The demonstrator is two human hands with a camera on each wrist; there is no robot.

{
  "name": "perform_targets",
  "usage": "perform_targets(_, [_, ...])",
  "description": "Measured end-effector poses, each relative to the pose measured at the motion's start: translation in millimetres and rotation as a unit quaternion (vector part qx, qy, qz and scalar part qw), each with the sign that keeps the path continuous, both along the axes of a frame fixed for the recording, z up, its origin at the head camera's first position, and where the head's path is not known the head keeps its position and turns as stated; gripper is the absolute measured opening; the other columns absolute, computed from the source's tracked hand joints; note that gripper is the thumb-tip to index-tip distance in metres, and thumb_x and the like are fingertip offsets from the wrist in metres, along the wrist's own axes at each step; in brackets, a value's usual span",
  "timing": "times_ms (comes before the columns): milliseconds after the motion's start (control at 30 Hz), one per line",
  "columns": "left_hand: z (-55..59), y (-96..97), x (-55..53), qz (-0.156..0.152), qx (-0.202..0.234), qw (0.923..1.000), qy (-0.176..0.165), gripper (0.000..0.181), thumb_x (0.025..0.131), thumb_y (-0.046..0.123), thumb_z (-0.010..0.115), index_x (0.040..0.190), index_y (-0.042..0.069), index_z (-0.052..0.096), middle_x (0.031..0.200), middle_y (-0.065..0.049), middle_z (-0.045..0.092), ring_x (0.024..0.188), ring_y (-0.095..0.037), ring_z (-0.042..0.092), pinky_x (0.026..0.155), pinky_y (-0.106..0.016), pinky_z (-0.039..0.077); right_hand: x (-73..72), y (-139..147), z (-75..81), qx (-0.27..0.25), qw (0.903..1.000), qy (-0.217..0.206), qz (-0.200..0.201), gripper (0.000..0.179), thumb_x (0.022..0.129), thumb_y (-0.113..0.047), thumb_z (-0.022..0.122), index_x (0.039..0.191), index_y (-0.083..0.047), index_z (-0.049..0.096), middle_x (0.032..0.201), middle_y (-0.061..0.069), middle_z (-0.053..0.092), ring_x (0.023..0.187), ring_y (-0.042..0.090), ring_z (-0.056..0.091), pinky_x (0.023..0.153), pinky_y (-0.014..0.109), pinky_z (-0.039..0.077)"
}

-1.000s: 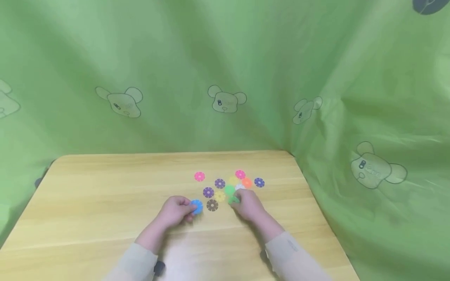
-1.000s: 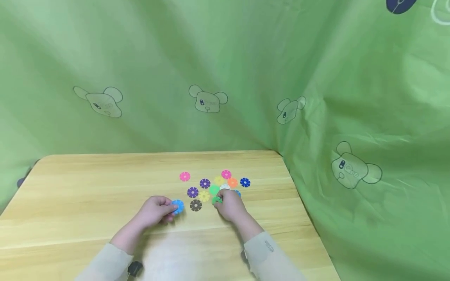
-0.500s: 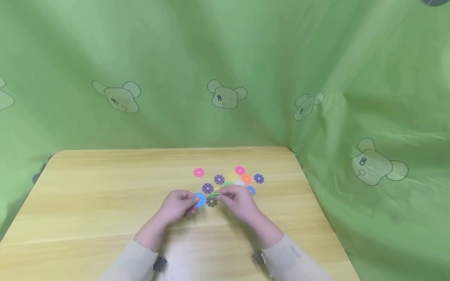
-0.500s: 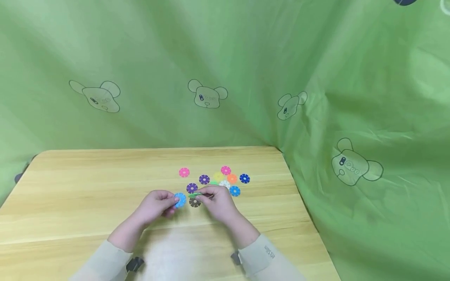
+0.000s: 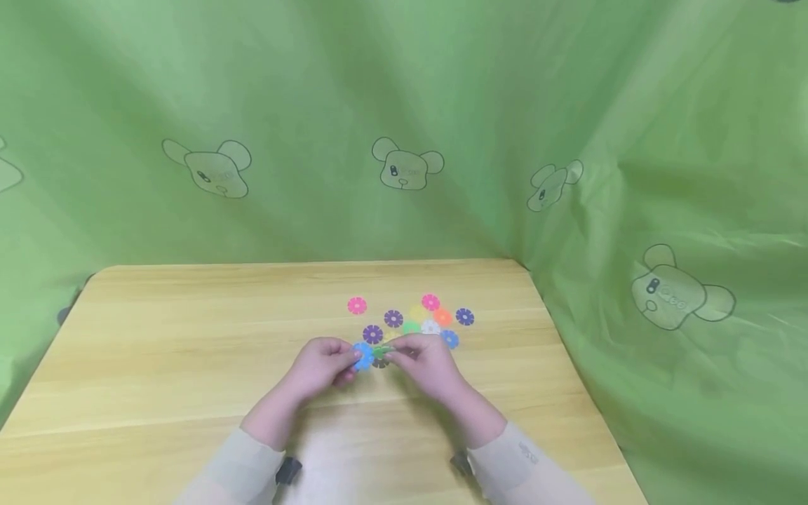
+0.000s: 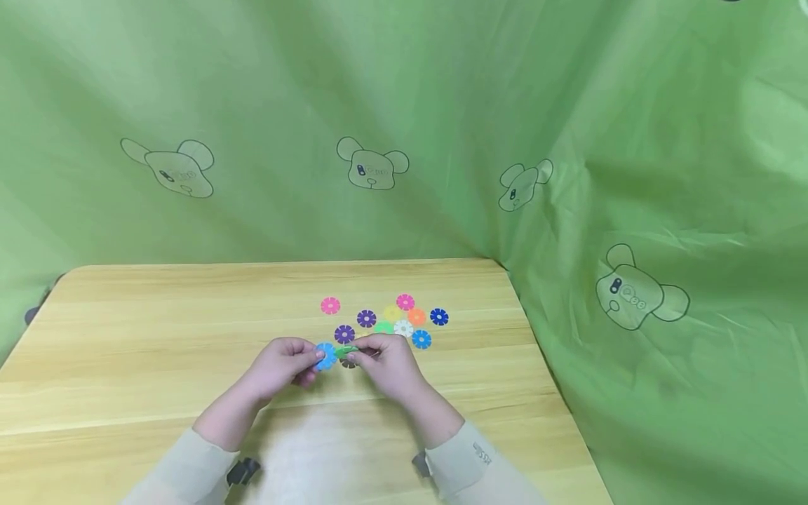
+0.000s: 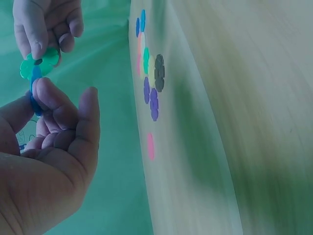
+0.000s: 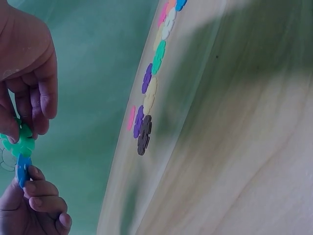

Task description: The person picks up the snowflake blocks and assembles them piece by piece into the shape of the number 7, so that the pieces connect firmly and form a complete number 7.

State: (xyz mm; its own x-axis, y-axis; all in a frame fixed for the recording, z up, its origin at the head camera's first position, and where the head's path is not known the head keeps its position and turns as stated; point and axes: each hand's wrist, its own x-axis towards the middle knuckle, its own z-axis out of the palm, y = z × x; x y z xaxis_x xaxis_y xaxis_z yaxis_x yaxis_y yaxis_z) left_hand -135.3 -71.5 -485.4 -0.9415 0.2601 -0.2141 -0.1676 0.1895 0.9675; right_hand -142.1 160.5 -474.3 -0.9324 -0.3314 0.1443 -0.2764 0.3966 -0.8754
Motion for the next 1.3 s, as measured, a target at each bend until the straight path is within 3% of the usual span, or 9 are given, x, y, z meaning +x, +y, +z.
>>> perform_targets(233, [2.2,2.5,0.3,0.004,0.005,1.0,-0.007,0.018,0.103,0.01,0.066,0.095,-0.005,0.072,0.078,-0.007,0.07,0.069,-0.016,0.066,0.073,-0.037,0.062,3.6,-2.6,-0.1,-0.008,0.9999,-0.003,-0.009,0.011,0.091,0.001,0.078,0.099,-0.006,0.081,0.096,0.006,0.08,0.091,0.021,0.077,0.084,0.029,0.062])
perform_targets(633, [8.3,5.0,5.5,0.01,0.033,0.9992,-0.022,0.015,0.101,0.004,0.066,0.096,-0.009,0.071,0.075,-0.007,0.069,0.068,-0.014,0.065,0.069,-0.031,0.062,8.7,-3.0,1.1,-0.004,0.9991,0.042,0.002,0.009,0.088,0.001,0.081,0.094,-0.005,0.081,0.091,0.005,0.079,0.086,0.018,0.074,0.081,0.03,0.063])
perform_targets(1000, [18.4,6.1,13.0,0.009,0.053,0.9978,-0.038,0.015,0.101,0.003,0.067,0.096,-0.01,0.071,0.074,-0.005,0.068,0.067,-0.013,0.064,0.07,-0.029,0.061,15.2,-5.7,0.7,-0.045,0.9971,0.059,0.015,0.007,0.09,0.002,0.08,0.095,-0.003,0.08,0.092,0.008,0.08,0.087,0.019,0.076,0.082,0.032,0.064])
perform_targets(1067, [17.5,5.9,13.5,0.008,0.038,0.9989,-0.027,0.015,0.101,0.004,0.067,0.097,-0.009,0.071,0.075,-0.005,0.068,0.068,-0.012,0.064,0.069,-0.027,0.061,15.0,-5.8,0.0,-0.042,0.997,0.064,0.015,0.009,0.089,0.003,0.08,0.096,-0.003,0.081,0.093,0.008,0.08,0.087,0.02,0.076,0.082,0.032,0.063])
perform_targets(1167, [17.6,6.3,15.5,0.004,-0.028,0.9993,0.023,0.016,0.101,0.007,0.069,0.111,-0.005,0.072,0.075,-0.005,0.068,0.064,-0.013,0.06,0.06,-0.026,0.056,14.8,-6.5,-2.6,-0.033,0.9977,0.057,0.012,0.008,0.09,0.001,0.08,0.097,-0.003,0.081,0.095,0.008,0.08,0.089,0.02,0.076,0.083,0.031,0.063])
perform_targets(1233, [18.7,7.8,17.5,-0.001,-0.091,0.9928,0.078,0.024,0.1,0.009,0.071,0.123,0.001,0.071,0.081,-0.003,0.069,0.068,-0.013,0.06,0.061,-0.026,0.054,15.5,-7.2,-4.8,-0.03,0.9986,0.044,0.005,0.009,0.09,0.001,0.08,0.098,-0.003,0.081,0.096,0.009,0.08,0.089,0.02,0.077,0.083,0.03,0.063])
perform_targets(1300, [20.2,10.6,19.4,-0.006,-0.143,0.98,0.139,0.035,0.098,0.011,0.076,0.132,0.007,0.07,0.093,-0.004,0.073,0.076,-0.016,0.065,0.066,-0.03,0.057,16.6,-8.2,-7.4,-0.032,0.9989,0.033,-0.006,0.009,0.09,0.0,0.08,0.098,-0.003,0.08,0.096,0.009,0.08,0.089,0.019,0.077,0.083,0.03,0.063])
